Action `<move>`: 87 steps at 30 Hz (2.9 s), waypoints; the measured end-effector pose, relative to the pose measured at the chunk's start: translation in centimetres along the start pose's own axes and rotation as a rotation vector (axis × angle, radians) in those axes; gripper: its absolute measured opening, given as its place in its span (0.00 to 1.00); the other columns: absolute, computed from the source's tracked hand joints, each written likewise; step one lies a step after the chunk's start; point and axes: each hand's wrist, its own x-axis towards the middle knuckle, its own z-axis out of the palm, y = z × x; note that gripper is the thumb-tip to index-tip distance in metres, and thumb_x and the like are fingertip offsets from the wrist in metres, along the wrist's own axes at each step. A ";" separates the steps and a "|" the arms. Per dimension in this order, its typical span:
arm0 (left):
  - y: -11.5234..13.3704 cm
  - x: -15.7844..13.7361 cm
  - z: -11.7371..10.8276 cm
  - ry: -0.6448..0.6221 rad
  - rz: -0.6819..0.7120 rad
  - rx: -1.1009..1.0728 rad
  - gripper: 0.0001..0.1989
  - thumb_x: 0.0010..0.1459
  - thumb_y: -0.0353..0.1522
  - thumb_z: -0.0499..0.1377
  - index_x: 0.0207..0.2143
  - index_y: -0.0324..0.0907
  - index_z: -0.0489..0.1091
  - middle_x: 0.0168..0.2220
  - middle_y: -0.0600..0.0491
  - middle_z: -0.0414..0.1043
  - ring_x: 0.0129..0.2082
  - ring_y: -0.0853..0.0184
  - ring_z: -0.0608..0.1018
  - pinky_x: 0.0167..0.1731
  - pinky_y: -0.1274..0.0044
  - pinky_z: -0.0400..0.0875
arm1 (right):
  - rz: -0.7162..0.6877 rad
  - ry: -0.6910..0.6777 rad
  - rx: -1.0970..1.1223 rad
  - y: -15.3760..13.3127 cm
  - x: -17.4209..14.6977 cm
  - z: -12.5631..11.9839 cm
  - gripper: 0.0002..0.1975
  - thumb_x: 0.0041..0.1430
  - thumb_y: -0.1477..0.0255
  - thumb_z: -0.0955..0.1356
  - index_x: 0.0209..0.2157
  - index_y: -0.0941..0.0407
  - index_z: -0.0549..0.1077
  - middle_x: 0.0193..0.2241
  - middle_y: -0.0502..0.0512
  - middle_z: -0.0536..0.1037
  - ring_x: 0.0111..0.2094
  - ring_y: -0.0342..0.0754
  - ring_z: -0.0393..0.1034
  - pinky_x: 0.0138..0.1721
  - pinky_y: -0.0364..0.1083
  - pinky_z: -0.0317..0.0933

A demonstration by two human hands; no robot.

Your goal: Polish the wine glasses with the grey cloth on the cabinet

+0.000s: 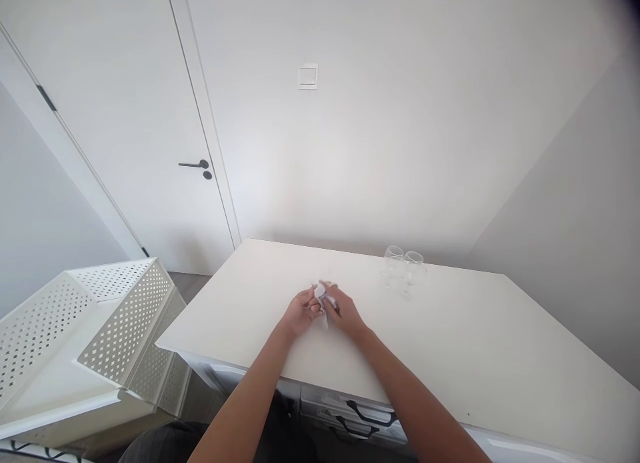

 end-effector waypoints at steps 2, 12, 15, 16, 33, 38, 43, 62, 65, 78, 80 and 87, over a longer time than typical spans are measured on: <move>0.2 -0.1 -0.2 -0.033 -0.028 -0.041 0.19 0.59 0.44 0.72 0.34 0.39 0.71 0.23 0.64 0.49 0.20 0.79 0.59 0.29 0.79 0.69 | -0.034 0.023 -0.001 0.1 0.1 0.0 0.23 0.76 0.60 0.65 0.65 0.50 0.76 0.51 0.59 0.82 0.52 0.55 0.78 0.53 0.52 0.75; -0.1 -0.4 -0.1 -0.114 -0.121 -0.044 0.18 0.59 0.39 0.72 0.29 0.39 0.67 0.24 0.60 0.56 0.23 0.77 0.63 0.34 0.76 0.72 | -0.008 0.236 -0.011 0.4 -0.2 0.2 0.22 0.73 0.58 0.68 0.61 0.53 0.75 0.47 0.62 0.80 0.45 0.55 0.77 0.45 0.52 0.75; 0.0 -0.6 0.3 -0.138 -0.160 0.007 0.14 0.62 0.40 0.70 0.43 0.41 0.74 0.25 0.59 0.61 0.23 0.75 0.65 0.34 0.74 0.71 | 0.041 0.376 -0.035 0.5 -0.1 0.2 0.19 0.78 0.62 0.63 0.62 0.55 0.70 0.51 0.65 0.77 0.48 0.55 0.75 0.45 0.53 0.72; 0.1 -0.7 0.4 -0.142 -0.167 0.025 0.15 0.62 0.40 0.70 0.45 0.41 0.74 0.26 0.58 0.63 0.23 0.74 0.67 0.34 0.74 0.71 | 0.032 0.367 -0.038 0.5 0.0 0.1 0.16 0.78 0.63 0.63 0.58 0.55 0.72 0.49 0.64 0.77 0.46 0.55 0.75 0.46 0.53 0.72; -0.3 -0.5 0.8 -0.031 -0.096 0.038 0.13 0.60 0.37 0.69 0.42 0.43 0.70 0.26 0.61 0.62 0.21 0.79 0.61 0.32 0.78 0.69 | -0.002 0.297 -0.017 0.0 -0.1 0.0 0.16 0.76 0.63 0.64 0.58 0.56 0.69 0.47 0.63 0.78 0.43 0.53 0.76 0.41 0.50 0.73; 0.0 -0.5 0.9 0.014 -0.025 0.038 0.20 0.54 0.38 0.73 0.46 0.43 0.72 0.31 0.57 0.69 0.25 0.75 0.70 0.28 0.79 0.68 | -0.103 0.102 0.001 -0.5 0.0 -0.3 0.10 0.71 0.63 0.69 0.46 0.52 0.78 0.40 0.57 0.81 0.41 0.55 0.77 0.44 0.52 0.73; -0.5 0.0 0.3 0.011 -0.042 0.059 0.24 0.53 0.37 0.75 0.50 0.41 0.76 0.32 0.55 0.71 0.26 0.73 0.73 0.28 0.77 0.70 | -0.071 0.162 -0.005 -0.6 0.2 -0.3 0.16 0.76 0.66 0.62 0.57 0.54 0.75 0.45 0.63 0.80 0.42 0.56 0.76 0.42 0.54 0.73; -0.5 -0.1 0.6 0.026 -0.129 -0.032 0.19 0.60 0.42 0.71 0.47 0.39 0.77 0.35 0.50 0.72 0.28 0.72 0.74 0.25 0.80 0.66 | -0.023 0.172 -0.016 -0.3 0.0 -0.5 0.13 0.72 0.65 0.63 0.49 0.54 0.75 0.36 0.59 0.78 0.36 0.54 0.73 0.36 0.52 0.71; -0.8 0.2 0.7 0.056 -0.124 -0.047 0.17 0.61 0.43 0.69 0.37 0.37 0.76 0.30 0.51 0.70 0.27 0.72 0.72 0.25 0.79 0.67 | -0.104 0.074 -0.010 -0.4 0.2 -0.3 0.09 0.66 0.64 0.69 0.43 0.52 0.79 0.36 0.58 0.79 0.39 0.56 0.74 0.43 0.55 0.71; -0.9 0.4 0.4 -0.048 -0.038 0.077 0.20 0.54 0.43 0.75 0.34 0.36 0.76 0.26 0.57 0.67 0.24 0.75 0.69 0.30 0.79 0.74 | 0.015 0.207 0.039 -1.2 0.0 -0.2 0.07 0.67 0.69 0.65 0.39 0.54 0.74 0.28 0.52 0.74 0.28 0.48 0.67 0.31 0.46 0.65; -0.9 0.3 0.5 -0.071 -0.045 0.103 0.21 0.56 0.45 0.74 0.37 0.36 0.77 0.27 0.55 0.69 0.25 0.75 0.71 0.31 0.78 0.75 | 0.029 0.220 0.053 -1.3 0.0 -0.2 0.06 0.65 0.70 0.65 0.38 0.55 0.73 0.27 0.51 0.73 0.27 0.47 0.66 0.30 0.45 0.63; -0.6 0.0 0.9 -0.032 -0.005 0.155 0.22 0.54 0.42 0.76 0.44 0.37 0.81 0.33 0.52 0.74 0.30 0.72 0.76 0.38 0.74 0.79 | 0.096 0.238 0.118 -1.2 0.1 -0.2 0.06 0.64 0.69 0.66 0.38 0.54 0.74 0.31 0.52 0.74 0.30 0.48 0.66 0.33 0.46 0.62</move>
